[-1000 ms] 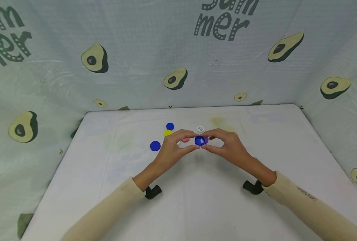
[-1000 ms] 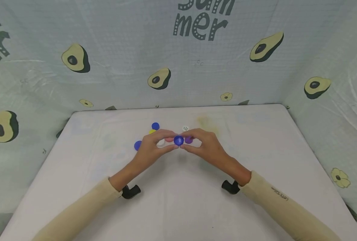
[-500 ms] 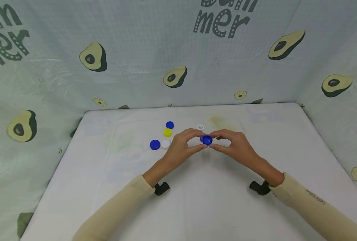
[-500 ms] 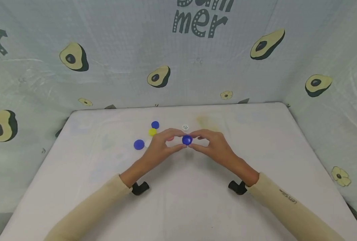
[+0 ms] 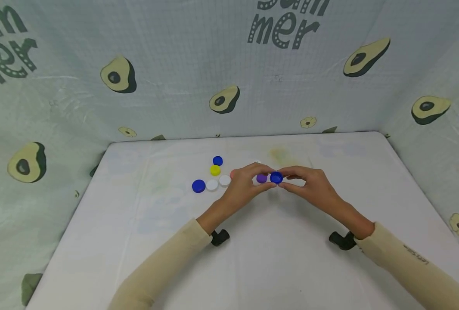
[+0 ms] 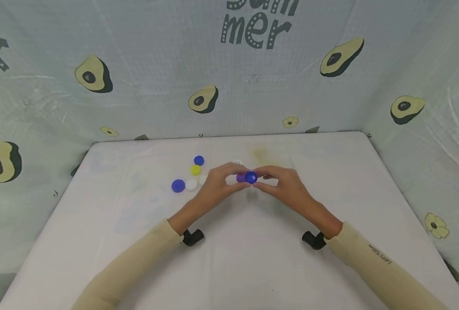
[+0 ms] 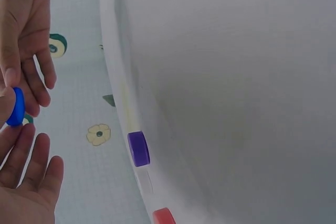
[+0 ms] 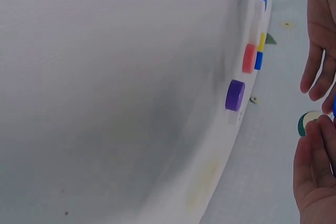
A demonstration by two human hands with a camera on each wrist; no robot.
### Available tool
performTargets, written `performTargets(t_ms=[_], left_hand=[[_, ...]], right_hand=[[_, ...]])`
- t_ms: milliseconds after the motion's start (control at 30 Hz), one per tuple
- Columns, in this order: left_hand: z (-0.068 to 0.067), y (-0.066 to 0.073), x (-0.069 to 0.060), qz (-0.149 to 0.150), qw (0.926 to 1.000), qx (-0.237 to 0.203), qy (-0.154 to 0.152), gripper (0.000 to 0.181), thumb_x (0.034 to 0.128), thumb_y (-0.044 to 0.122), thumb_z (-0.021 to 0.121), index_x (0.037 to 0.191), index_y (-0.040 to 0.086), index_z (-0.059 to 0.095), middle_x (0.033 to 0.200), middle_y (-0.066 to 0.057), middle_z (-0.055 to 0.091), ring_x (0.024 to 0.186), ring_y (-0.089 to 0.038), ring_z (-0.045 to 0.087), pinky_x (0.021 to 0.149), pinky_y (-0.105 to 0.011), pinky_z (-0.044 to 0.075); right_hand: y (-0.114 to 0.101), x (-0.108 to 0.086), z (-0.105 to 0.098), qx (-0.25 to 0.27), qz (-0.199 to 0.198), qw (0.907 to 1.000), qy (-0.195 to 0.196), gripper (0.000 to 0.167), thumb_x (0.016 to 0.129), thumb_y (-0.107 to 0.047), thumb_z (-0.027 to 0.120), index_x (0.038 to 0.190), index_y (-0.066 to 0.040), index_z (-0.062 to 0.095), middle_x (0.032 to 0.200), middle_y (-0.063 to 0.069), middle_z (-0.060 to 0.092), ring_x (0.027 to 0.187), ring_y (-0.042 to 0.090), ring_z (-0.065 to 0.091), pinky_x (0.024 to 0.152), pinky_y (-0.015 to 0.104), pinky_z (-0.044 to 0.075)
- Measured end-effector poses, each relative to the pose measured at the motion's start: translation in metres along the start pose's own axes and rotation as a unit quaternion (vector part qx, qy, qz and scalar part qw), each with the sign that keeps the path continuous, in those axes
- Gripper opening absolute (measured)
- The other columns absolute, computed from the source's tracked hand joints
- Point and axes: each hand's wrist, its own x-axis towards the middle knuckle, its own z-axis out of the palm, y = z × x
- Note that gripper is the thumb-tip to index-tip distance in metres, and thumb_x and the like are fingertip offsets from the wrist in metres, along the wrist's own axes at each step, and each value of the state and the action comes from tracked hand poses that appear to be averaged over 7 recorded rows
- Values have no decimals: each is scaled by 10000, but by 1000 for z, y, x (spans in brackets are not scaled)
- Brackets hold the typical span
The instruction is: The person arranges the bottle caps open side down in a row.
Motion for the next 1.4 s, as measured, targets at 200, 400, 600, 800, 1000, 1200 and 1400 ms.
performTargets(t_ms=[200,400,600,800,1000,1200,1400], left_hand=[[8,2,10,-203,9995,221,-134,329,918,212,776,1218,88,721,1184,-39,714,1104,-206,646,966,-425,556],[13,6,27,-346,9966,682,-292,336,927,263,764,1228,119,724,1186,2,711,1121,-147,630,942,-333,557],[18,9,41,-638,9910,1067,-501,344,927,264,764,1238,123,725,1179,-7,711,1129,-161,630,982,-260,517],[22,3,52,-883,9899,960,-553,350,929,248,761,1250,115,723,1190,-19,705,1137,-186,627,969,-265,521],[28,-8,61,-941,9889,958,-631,338,934,236,757,1250,119,727,1204,-8,711,1122,-197,642,910,-240,526],[36,-21,69,-1208,9869,846,-652,305,922,192,773,1213,105,746,1195,-22,719,1120,-213,636,895,-255,530],[45,-30,77,-1541,9810,910,-744,274,900,188,797,1154,89,760,1110,-34,728,1009,-173,651,836,-239,521]], right_hand=[[6,-3,-8,-95,137,9998,-72,343,868,-63,807,1201,-68,727,1166,63,742,1013,273,729,844,442,605],[14,0,-19,-323,369,9987,-151,325,882,-89,800,1199,-70,731,1155,74,747,1003,303,725,828,498,606],[27,3,-23,-411,411,9981,-215,315,882,-81,797,1189,-56,733,1142,92,749,991,306,730,822,496,608],[37,7,-24,-358,463,9979,-275,305,896,-89,785,1195,-64,729,1150,92,745,993,284,729,844,470,606],[50,11,-22,-264,727,9960,-446,289,917,-120,771,1199,-69,730,1154,94,742,983,276,727,856,464,603],[67,15,-18,-313,1045,9917,-681,296,931,-130,757,1218,-67,721,1172,117,732,999,311,724,853,473,603],[77,15,-11,-296,1542,9835,-901,308,944,-135,743,1232,-30,710,1138,153,738,1015,331,720,855,471,598]])
